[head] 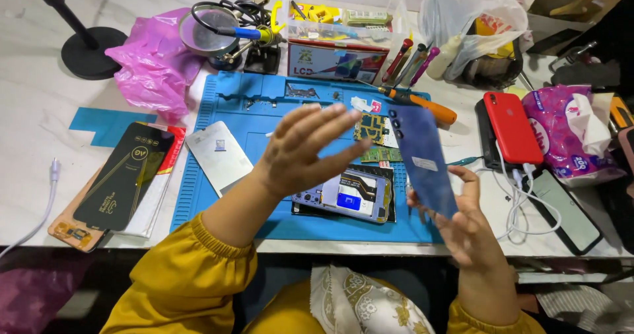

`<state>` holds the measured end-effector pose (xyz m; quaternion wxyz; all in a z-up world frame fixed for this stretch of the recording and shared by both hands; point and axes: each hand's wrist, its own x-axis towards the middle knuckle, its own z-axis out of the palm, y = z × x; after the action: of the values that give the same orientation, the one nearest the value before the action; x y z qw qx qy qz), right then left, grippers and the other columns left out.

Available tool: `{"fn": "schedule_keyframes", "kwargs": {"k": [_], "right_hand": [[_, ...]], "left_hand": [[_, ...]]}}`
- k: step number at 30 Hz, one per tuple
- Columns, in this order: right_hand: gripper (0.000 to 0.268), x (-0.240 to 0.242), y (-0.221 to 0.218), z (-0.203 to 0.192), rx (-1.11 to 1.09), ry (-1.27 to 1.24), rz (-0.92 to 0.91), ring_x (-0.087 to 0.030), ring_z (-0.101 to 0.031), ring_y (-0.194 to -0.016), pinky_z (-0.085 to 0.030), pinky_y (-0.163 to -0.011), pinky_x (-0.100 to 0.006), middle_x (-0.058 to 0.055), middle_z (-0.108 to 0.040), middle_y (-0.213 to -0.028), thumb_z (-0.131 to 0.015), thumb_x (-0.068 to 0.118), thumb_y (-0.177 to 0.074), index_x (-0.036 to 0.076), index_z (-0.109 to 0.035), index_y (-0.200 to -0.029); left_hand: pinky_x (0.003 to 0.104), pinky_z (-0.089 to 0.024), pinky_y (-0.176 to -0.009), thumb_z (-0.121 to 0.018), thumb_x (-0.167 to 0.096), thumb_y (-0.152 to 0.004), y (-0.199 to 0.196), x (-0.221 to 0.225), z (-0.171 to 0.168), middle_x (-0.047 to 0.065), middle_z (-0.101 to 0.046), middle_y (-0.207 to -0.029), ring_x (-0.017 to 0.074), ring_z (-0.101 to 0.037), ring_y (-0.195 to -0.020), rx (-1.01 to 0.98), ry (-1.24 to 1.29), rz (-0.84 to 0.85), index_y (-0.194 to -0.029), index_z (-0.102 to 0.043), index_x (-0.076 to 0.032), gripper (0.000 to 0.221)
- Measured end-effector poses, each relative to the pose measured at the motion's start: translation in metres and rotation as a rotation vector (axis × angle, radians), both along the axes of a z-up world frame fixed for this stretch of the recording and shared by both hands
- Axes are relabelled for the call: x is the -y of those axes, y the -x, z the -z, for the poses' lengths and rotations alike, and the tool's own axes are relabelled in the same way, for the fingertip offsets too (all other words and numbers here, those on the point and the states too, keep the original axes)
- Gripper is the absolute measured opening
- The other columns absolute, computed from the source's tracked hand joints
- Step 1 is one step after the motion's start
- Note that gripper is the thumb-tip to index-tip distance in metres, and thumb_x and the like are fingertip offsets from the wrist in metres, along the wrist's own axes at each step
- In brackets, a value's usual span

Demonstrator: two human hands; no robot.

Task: Applying adhesive to a mobile phone frame and assembling the screen and internal components

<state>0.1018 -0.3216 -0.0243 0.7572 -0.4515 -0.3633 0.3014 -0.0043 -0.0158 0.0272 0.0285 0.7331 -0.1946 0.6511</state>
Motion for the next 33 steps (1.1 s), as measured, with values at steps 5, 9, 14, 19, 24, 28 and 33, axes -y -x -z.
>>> {"fn": "schedule_keyframes", "kwargs": {"k": [5, 9, 14, 19, 24, 28, 33], "right_hand": [[0.072, -0.015, 0.013, -0.018, -0.154, -0.081, -0.232, -0.038, -0.063, -0.123, -0.043, -0.105, -0.053, -0.029, -0.06, -0.137, -0.072, 0.04, -0.096, 0.016, -0.028, -0.147], [0.084, -0.015, 0.012, 0.002, -0.14, -0.035, -0.242, -0.036, -0.066, -0.118, -0.049, -0.101, -0.051, -0.028, -0.06, -0.134, -0.078, 0.038, -0.091, 0.014, -0.024, -0.149], [0.091, -0.013, 0.009, 0.002, 0.001, 0.061, -0.209, -0.032, -0.068, -0.107, -0.05, -0.097, -0.05, -0.026, -0.066, -0.115, -0.079, 0.043, -0.089, 0.011, -0.021, -0.151], [0.096, -0.013, 0.012, -0.003, 0.033, 0.088, -0.2, -0.032, -0.069, -0.1, -0.051, -0.095, -0.049, -0.026, -0.066, -0.103, -0.08, 0.043, -0.088, 0.008, -0.017, -0.151], [0.126, -0.015, 0.02, -0.036, 0.829, 0.292, 0.439, -0.043, -0.046, -0.136, -0.037, -0.111, -0.058, -0.03, -0.042, -0.152, -0.076, 0.063, -0.07, 0.008, -0.005, -0.158], [0.104, -0.036, 0.035, -0.05, 1.41, 0.235, 0.822, -0.049, -0.047, -0.135, -0.034, -0.113, -0.062, -0.029, -0.043, -0.153, -0.086, 0.04, -0.08, 0.009, -0.02, -0.154], [0.066, -0.067, 0.036, -0.035, 1.702, 0.391, 0.913, -0.041, -0.055, -0.136, -0.025, -0.116, -0.064, -0.023, -0.054, -0.151, -0.075, 0.038, -0.093, 0.012, -0.047, -0.147]], "left_hand": [[0.034, -0.028, -0.124, -0.069, -0.027, -0.104, 0.003, 0.03, 0.003, -0.006, -0.044, -0.16, 0.0119, -0.035, -0.149, 0.05, -0.205, -0.161, -0.154, -0.042, -0.033, 0.057], [0.032, -0.033, -0.122, -0.068, -0.017, -0.103, 0.005, 0.028, 0.01, -0.015, -0.049, -0.155, 0.005, -0.042, -0.144, 0.064, -0.234, -0.274, -0.148, -0.048, -0.038, 0.054], [0.034, -0.033, -0.121, -0.066, -0.013, -0.103, 0.009, 0.031, -0.001, -0.013, -0.056, -0.149, 0.0043, -0.048, -0.139, 0.051, -0.263, -0.272, -0.142, -0.056, -0.035, 0.046], [0.035, -0.032, -0.121, -0.066, -0.008, -0.102, 0.013, 0.033, -0.01, -0.01, -0.063, -0.142, 0.0048, -0.053, -0.135, 0.018, -0.269, -0.238, -0.138, -0.06, -0.031, 0.043], [0.04, -0.023, -0.125, -0.068, -0.014, -0.103, 0.01, 0.034, 0.003, -0.009, -0.062, -0.145, 0.0081, -0.052, -0.137, -0.126, -0.203, -0.374, -0.138, -0.062, -0.03, 0.039], [0.041, -0.026, -0.124, -0.067, -0.008, -0.101, 0.011, 0.035, 0.004, -0.004, -0.064, -0.141, 0.0108, -0.055, -0.135, -0.22, -0.169, -0.441, -0.136, -0.064, -0.024, 0.039], [0.044, -0.024, -0.124, -0.068, -0.006, -0.097, 0.011, 0.04, 0.005, 0.0, -0.069, -0.129, 0.0142, -0.061, -0.127, -0.291, -0.137, -0.413, -0.13, -0.069, -0.02, 0.035]]}}
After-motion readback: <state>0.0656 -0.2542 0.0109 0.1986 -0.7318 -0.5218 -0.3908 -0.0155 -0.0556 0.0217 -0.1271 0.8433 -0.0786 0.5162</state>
